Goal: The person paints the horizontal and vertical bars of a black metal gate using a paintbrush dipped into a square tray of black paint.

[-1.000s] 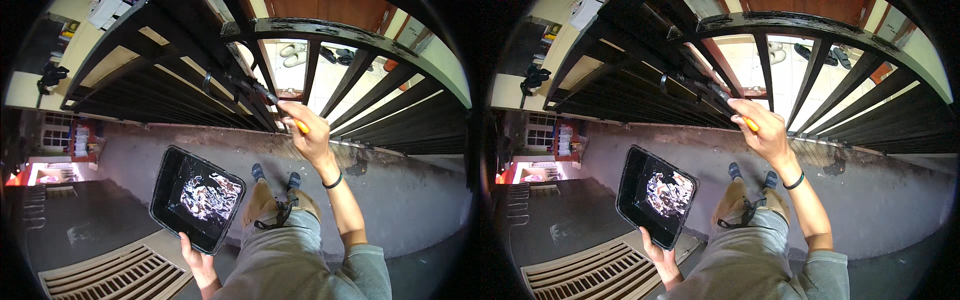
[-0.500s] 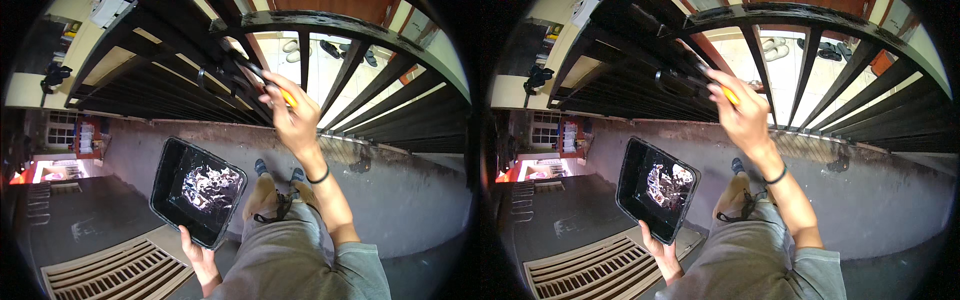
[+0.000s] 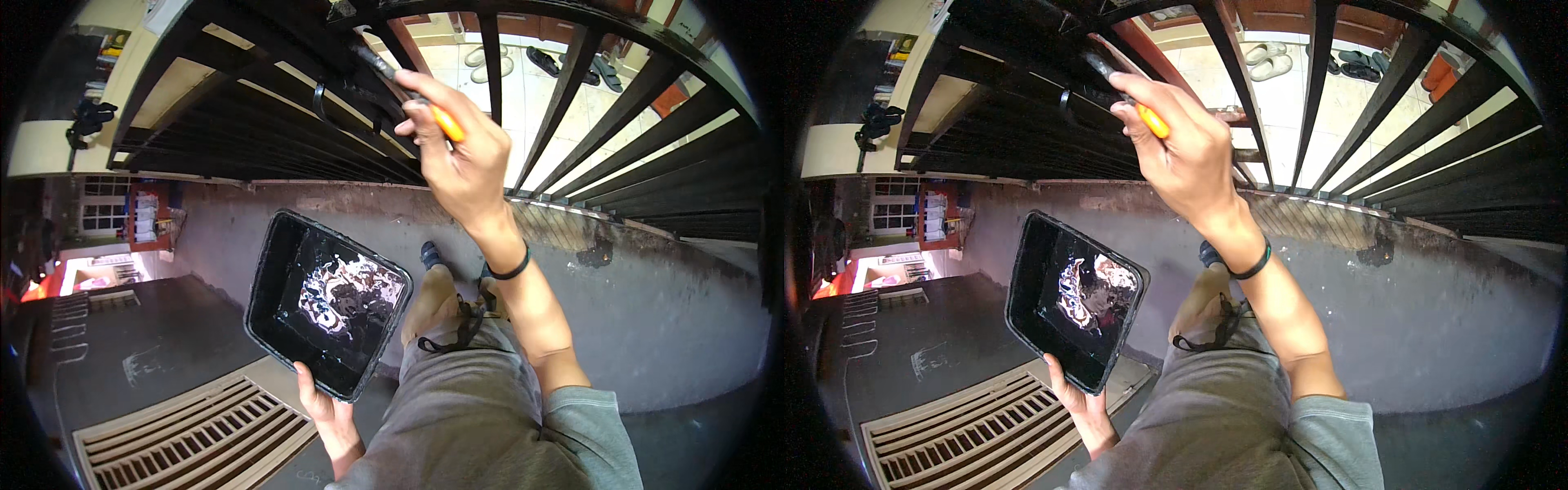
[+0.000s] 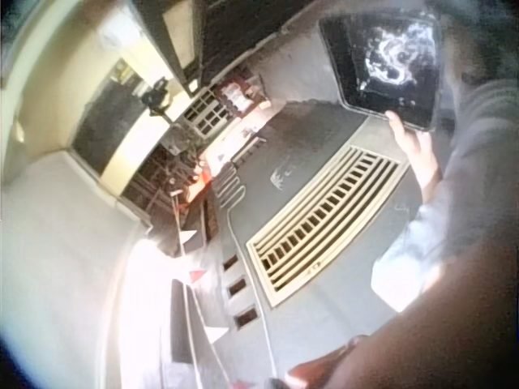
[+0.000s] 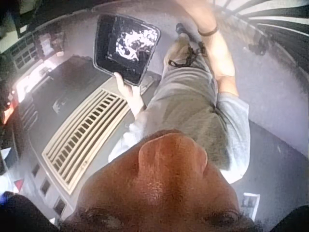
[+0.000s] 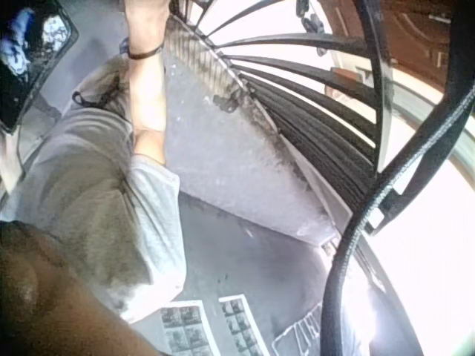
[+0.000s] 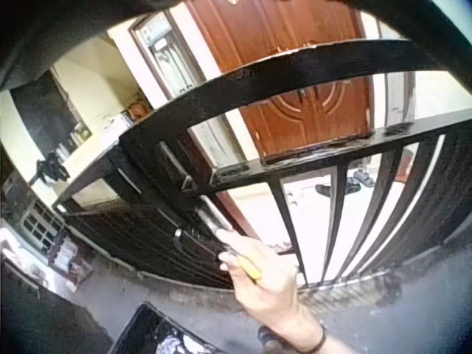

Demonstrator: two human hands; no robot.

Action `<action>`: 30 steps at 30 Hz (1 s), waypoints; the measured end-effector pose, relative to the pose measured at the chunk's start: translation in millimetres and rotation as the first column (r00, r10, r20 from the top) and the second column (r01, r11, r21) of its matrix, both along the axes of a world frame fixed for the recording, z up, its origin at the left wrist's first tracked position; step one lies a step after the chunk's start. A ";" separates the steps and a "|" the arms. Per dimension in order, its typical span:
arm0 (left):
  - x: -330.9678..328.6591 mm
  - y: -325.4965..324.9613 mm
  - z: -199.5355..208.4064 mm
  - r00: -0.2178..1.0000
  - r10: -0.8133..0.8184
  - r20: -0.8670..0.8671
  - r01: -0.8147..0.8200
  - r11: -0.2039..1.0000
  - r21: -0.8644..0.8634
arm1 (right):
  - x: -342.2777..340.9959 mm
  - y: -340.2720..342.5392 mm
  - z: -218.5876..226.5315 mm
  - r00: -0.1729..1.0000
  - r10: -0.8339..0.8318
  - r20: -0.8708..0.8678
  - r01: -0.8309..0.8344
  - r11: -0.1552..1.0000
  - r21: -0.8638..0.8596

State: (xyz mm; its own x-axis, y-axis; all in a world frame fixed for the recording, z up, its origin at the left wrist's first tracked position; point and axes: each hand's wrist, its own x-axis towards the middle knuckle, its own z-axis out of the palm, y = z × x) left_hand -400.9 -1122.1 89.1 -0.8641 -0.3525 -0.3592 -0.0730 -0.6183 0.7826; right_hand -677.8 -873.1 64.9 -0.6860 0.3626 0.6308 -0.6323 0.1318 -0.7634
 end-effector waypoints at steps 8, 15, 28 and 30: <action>4.5 -3.8 -3.6 1.000 -0.025 0.006 0.025 1.000 0.000 | 2.8 -6.4 -3.0 0.999 -0.053 0.004 0.053 0.998 0.020; 6.3 -0.1 0.2 0.999 -0.035 0.004 0.035 0.999 0.005 | 5.3 -1.3 -2.2 0.997 -0.037 0.066 0.036 0.999 0.015; 14.7 -10.2 -13.3 0.998 0.035 0.058 -0.036 0.999 0.001 | 4.9 20.4 -59.0 0.955 0.069 0.290 -0.111 0.985 0.130; 14.7 -11.8 -12.6 0.998 0.033 0.058 -0.033 0.999 -0.005 | -5.5 19.2 -35.2 0.967 0.153 0.203 -0.158 0.987 0.013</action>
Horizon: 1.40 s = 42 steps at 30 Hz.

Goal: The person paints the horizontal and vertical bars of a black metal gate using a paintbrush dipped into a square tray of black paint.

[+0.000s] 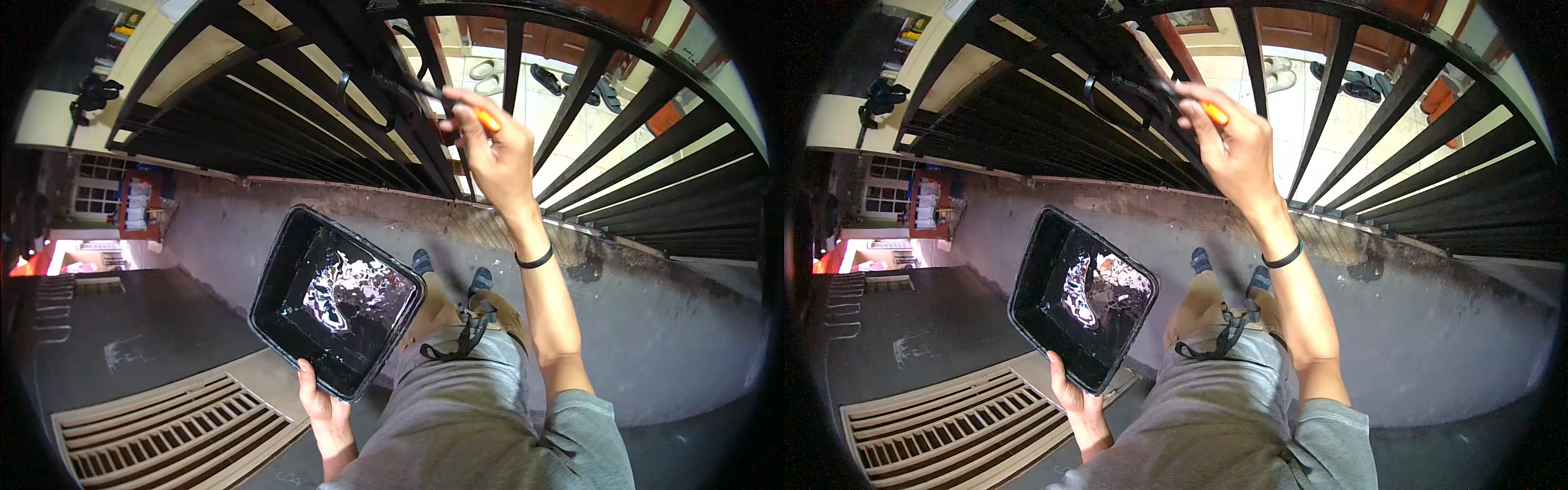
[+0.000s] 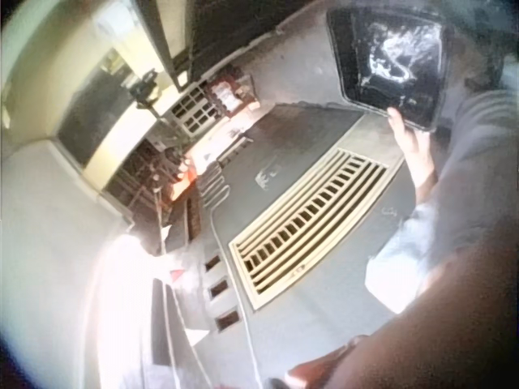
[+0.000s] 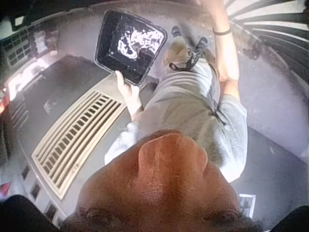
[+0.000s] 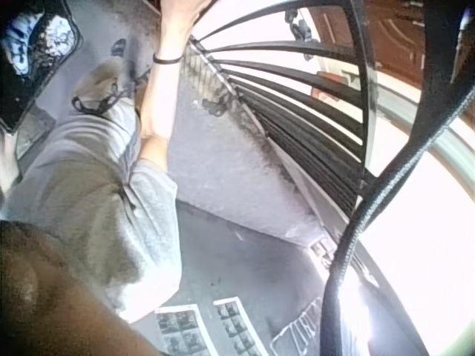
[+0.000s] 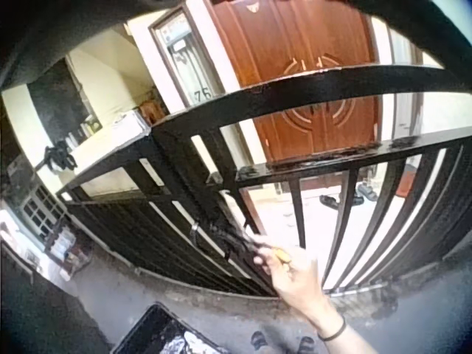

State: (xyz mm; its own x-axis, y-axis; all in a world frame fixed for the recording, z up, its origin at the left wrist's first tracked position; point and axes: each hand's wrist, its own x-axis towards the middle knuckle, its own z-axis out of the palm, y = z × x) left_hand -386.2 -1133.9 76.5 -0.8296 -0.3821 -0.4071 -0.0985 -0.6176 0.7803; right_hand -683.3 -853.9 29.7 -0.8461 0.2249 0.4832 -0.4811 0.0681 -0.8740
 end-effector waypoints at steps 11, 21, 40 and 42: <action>0.4 2.5 0.4 1.000 0.006 -0.014 -0.006 1.000 -0.014 | 8.5 16.3 -77.2 0.998 -0.003 0.059 -0.001 0.997 0.073; -1.6 1.4 3.7 1.000 -0.018 -0.025 0.018 1.000 0.014 | 5.0 2.7 -58.3 0.996 0.029 0.083 -0.019 0.994 -0.109; -12.1 14.9 21.6 0.996 -0.087 0.006 0.087 0.996 -0.004 | 23.3 -4.0 -79.2 0.927 0.003 0.375 0.053 0.989 -0.138; -10.9 18.2 24.2 0.996 -0.082 0.018 0.083 0.996 -0.015 | 23.1 -2.9 -74.5 0.944 -0.043 0.326 0.080 0.992 -0.102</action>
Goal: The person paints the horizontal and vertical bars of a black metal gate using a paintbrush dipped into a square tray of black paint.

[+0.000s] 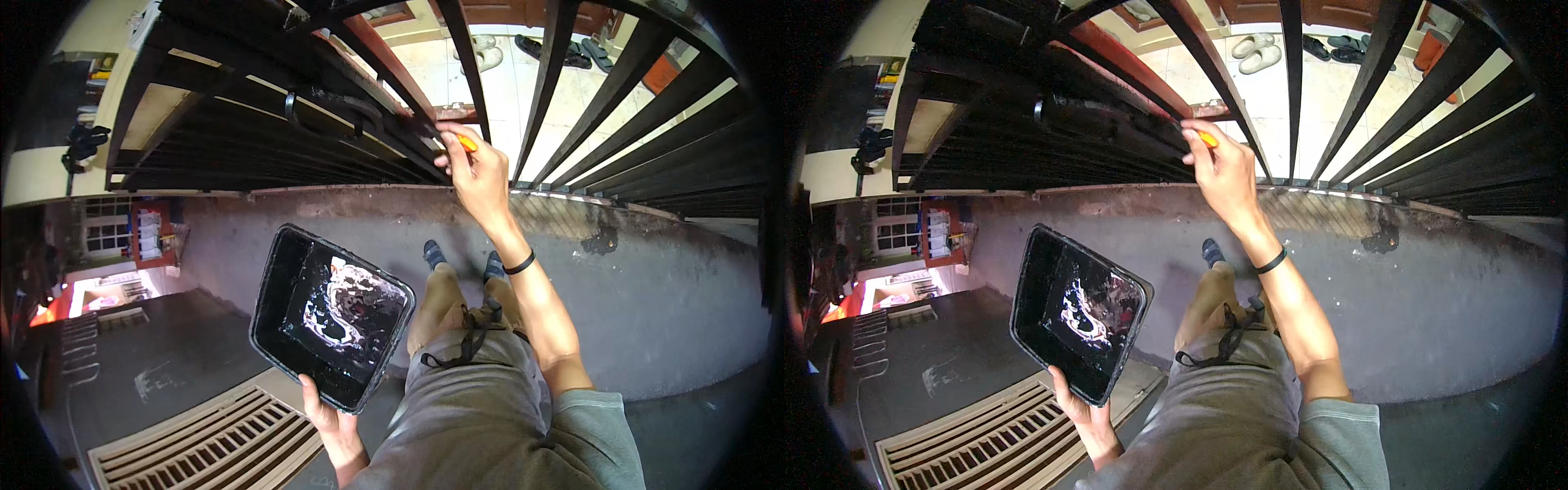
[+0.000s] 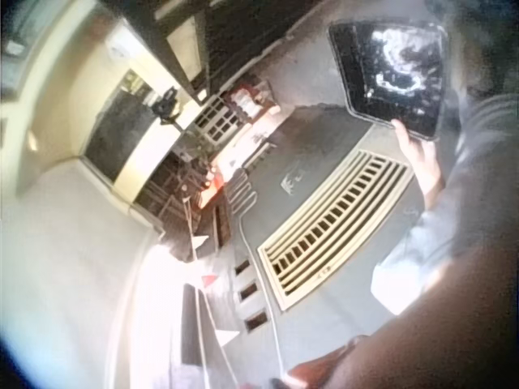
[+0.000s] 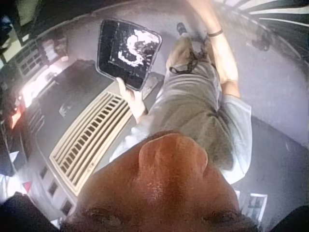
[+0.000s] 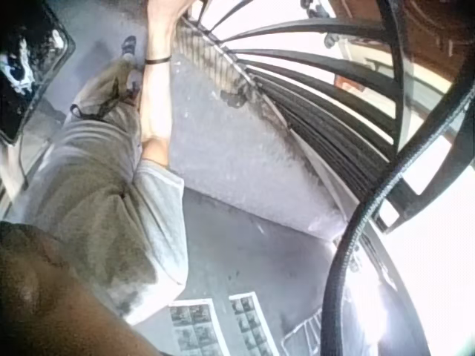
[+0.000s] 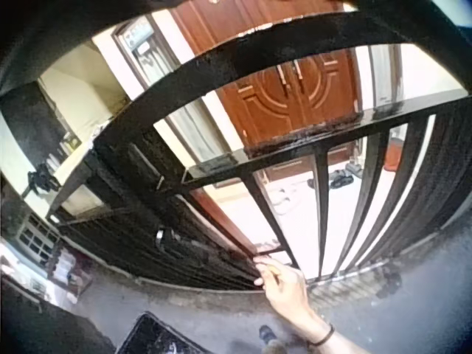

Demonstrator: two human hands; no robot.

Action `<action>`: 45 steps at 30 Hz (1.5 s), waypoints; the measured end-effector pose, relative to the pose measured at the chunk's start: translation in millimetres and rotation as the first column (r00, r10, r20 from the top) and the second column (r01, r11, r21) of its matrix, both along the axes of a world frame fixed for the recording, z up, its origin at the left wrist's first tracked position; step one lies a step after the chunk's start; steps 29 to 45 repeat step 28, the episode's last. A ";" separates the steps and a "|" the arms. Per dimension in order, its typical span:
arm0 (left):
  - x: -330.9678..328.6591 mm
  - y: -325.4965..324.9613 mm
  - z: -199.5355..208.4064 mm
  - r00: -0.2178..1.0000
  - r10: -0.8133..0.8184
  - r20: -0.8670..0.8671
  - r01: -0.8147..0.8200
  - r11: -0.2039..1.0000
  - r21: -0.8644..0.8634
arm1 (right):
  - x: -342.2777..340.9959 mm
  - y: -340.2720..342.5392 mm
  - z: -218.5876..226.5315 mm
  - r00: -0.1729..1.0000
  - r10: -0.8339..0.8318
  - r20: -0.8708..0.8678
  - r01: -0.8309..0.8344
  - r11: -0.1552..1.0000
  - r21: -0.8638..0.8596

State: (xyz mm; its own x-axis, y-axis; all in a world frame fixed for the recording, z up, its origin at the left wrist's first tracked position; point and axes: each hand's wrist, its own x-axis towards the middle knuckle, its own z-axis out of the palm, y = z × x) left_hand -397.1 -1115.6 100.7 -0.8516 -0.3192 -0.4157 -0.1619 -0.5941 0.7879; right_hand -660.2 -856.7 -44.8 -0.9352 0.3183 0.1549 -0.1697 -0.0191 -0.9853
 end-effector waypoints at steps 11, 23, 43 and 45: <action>6.4 13.6 2.6 1.000 0.001 -0.010 -0.001 1.000 0.022 | -2.1 -1.7 86.8 0.938 -0.011 -0.346 0.017 1.000 0.016; 12.3 17.8 -0.5 0.999 0.040 -0.017 -0.040 0.999 0.012 | -4.9 -6.7 122.0 0.872 -0.173 -0.458 0.106 0.980 -0.170; 17.3 13.4 -8.3 0.998 0.060 0.000 -0.060 0.998 -0.011 | 13.4 9.4 59.9 0.986 0.015 -0.165 0.007 0.991 0.135; 17.3 13.4 -8.3 0.998 0.060 0.000 -0.060 0.998 -0.011 | 13.4 9.4 59.9 0.986 0.015 -0.165 0.007 0.991 0.135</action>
